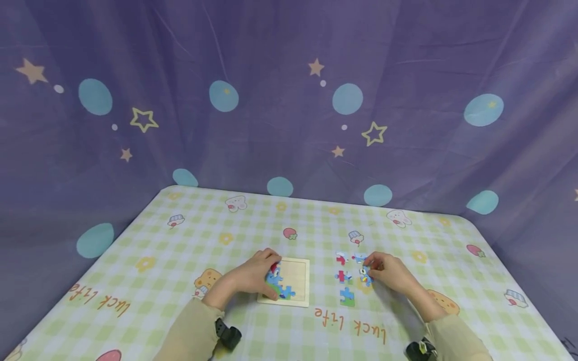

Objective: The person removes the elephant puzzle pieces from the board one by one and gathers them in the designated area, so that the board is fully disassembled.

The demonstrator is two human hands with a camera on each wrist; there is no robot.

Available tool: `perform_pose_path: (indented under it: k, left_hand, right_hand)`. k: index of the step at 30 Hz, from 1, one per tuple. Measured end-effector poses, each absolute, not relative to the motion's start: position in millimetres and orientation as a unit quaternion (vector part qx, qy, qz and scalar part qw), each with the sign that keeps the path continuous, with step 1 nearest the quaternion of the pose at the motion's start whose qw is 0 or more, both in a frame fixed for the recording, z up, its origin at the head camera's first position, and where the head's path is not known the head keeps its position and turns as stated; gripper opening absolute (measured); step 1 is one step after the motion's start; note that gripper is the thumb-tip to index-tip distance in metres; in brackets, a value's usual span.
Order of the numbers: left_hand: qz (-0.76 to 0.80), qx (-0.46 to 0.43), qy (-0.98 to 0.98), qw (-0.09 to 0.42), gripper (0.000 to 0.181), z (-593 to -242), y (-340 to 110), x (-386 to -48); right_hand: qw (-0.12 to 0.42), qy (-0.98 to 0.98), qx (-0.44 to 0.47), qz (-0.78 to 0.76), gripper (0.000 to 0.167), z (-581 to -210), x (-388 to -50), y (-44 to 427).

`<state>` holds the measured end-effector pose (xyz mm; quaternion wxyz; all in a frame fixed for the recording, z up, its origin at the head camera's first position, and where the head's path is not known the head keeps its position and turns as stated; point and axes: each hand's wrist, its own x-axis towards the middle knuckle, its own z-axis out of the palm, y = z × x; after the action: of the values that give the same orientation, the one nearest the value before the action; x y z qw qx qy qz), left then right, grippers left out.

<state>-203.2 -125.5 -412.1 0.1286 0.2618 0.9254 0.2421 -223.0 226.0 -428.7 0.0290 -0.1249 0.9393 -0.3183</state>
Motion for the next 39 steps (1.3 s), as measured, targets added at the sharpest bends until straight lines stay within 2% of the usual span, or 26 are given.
perform_pose_path:
  k: [16, 39]
  left_hand:
    - [0.241, 0.265, 0.926, 0.123, 0.086, -415, -128, -205]
    - [0.234, 0.26, 0.928, 0.126, 0.086, -412, -126, -204]
  right_hand:
    - [0.023, 0.941, -0.12, -0.317, 0.012, -425, -224, 216]
    - [0.045, 0.915, -0.181, -0.358, 0.008, -419, -217, 141]
